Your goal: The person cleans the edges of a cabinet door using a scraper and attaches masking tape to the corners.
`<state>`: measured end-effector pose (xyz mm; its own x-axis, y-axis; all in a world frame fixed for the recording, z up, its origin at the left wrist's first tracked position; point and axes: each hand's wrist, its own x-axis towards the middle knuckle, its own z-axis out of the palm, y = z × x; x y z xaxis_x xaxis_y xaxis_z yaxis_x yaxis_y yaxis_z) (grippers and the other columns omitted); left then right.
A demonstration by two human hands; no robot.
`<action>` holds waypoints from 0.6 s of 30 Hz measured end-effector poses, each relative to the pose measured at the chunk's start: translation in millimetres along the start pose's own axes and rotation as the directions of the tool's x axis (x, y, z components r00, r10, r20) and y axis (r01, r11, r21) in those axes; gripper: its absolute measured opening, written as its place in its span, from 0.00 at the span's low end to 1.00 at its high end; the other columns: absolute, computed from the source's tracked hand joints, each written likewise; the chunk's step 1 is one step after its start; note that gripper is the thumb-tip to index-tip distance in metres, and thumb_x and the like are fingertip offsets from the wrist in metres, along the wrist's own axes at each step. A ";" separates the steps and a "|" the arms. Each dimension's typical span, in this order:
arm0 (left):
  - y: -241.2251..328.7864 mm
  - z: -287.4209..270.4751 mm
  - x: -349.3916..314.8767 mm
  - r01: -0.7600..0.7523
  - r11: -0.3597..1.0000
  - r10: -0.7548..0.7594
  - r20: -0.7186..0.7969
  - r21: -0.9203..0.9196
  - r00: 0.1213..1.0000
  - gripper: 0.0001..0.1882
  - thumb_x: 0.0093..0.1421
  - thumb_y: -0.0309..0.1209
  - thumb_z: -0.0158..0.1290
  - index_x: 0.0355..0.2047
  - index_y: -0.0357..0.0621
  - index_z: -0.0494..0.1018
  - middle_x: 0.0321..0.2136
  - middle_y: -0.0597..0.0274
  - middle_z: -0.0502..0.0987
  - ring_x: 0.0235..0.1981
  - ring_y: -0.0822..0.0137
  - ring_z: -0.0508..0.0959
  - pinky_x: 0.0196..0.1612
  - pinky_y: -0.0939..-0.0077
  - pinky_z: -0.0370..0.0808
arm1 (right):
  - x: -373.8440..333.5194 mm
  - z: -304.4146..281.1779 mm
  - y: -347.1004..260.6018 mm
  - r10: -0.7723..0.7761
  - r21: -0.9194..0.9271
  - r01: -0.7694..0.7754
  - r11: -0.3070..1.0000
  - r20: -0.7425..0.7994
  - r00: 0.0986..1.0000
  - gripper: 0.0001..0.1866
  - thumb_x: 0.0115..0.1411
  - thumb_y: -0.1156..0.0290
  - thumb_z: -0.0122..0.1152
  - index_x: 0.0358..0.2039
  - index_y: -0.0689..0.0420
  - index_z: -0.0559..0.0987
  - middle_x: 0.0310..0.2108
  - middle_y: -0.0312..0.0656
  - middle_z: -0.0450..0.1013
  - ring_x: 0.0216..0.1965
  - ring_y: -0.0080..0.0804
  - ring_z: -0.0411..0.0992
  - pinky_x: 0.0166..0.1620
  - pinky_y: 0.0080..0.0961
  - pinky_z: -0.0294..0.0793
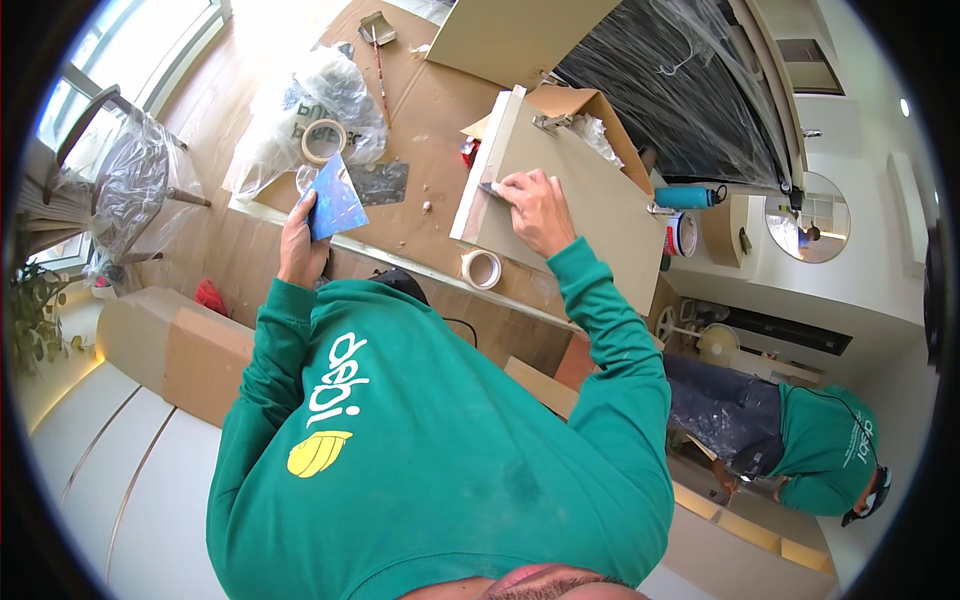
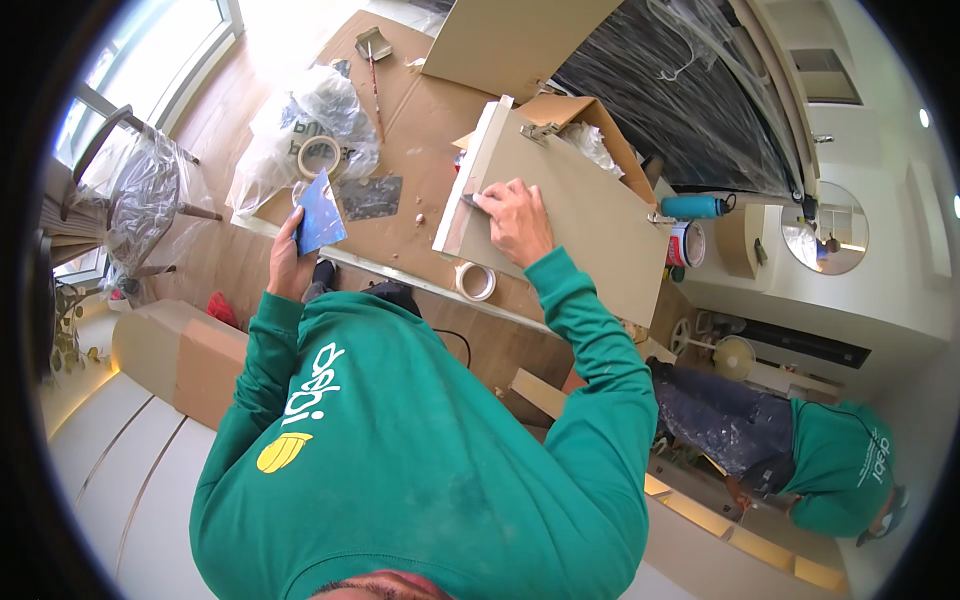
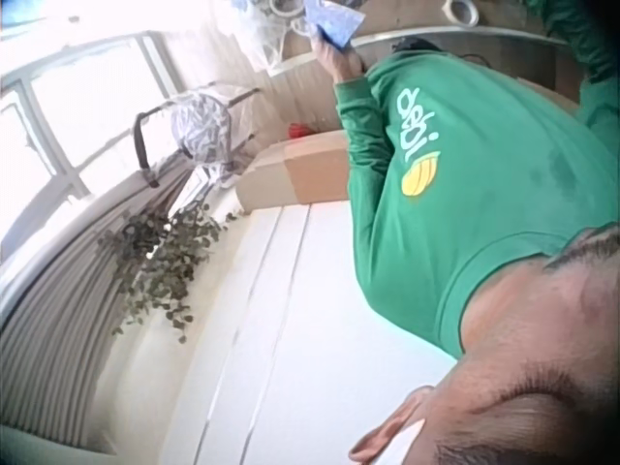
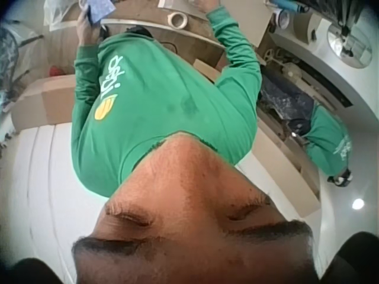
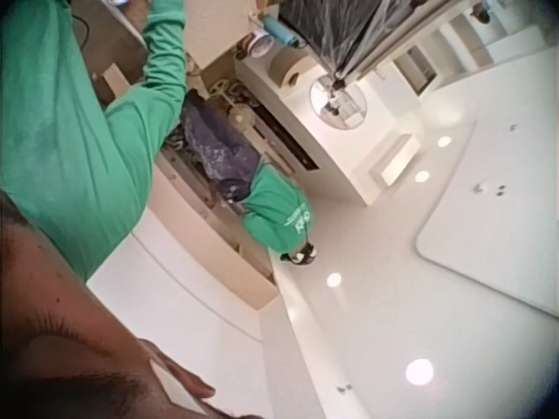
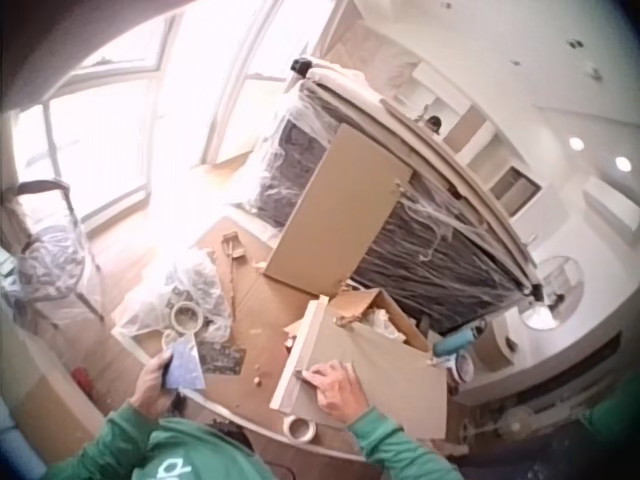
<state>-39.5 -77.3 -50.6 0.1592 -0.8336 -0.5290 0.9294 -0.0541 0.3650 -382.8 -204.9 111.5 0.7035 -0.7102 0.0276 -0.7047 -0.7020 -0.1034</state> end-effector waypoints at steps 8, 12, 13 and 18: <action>-2.4 -3.4 2.6 0.012 1.000 -0.012 -0.019 0.001 1.000 0.18 0.71 0.34 0.50 0.56 0.35 0.71 0.49 0.59 0.79 0.47 0.66 0.81 0.55 0.66 0.78 | -34.7 -9.0 -39.5 -0.039 0.023 0.036 0.999 0.110 0.993 0.17 0.55 0.77 0.58 0.44 0.52 0.85 0.41 0.32 0.78 0.45 0.34 0.70 0.47 0.37 0.65; -2.6 3.2 4.2 0.015 1.000 -0.015 -0.022 -0.001 1.000 0.18 0.71 0.34 0.51 0.56 0.36 0.71 0.49 0.59 0.80 0.47 0.66 0.81 0.55 0.66 0.77 | -46.4 -15.6 -52.3 -0.060 0.043 0.053 0.998 0.177 0.982 0.17 0.54 0.77 0.59 0.45 0.52 0.85 0.41 0.32 0.78 0.46 0.34 0.70 0.48 0.37 0.65; -1.9 7.4 3.5 0.017 1.000 -0.017 -0.014 0.002 1.000 0.18 0.71 0.34 0.51 0.56 0.36 0.72 0.49 0.59 0.80 0.47 0.66 0.81 0.55 0.67 0.77 | -47.8 -18.0 -55.0 -0.066 0.047 0.057 0.997 0.195 0.979 0.17 0.54 0.77 0.59 0.45 0.52 0.85 0.41 0.32 0.78 0.46 0.34 0.70 0.48 0.37 0.65; -11.1 32.1 -4.4 0.100 0.994 -0.102 0.083 0.035 0.991 0.18 0.70 0.34 0.52 0.55 0.36 0.72 0.47 0.60 0.80 0.47 0.66 0.81 0.55 0.67 0.77 | -38.4 -49.4 -67.1 -0.080 0.174 0.067 0.982 0.066 0.995 0.21 0.53 0.80 0.58 0.47 0.53 0.84 0.44 0.32 0.78 0.45 0.35 0.69 0.47 0.36 0.66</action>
<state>-61.3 -90.6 -27.7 0.0349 -0.8665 -0.4979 0.9285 -0.1561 0.3368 -367.1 -133.2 166.4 0.7621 -0.6468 -0.0295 -0.6286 -0.7282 -0.2730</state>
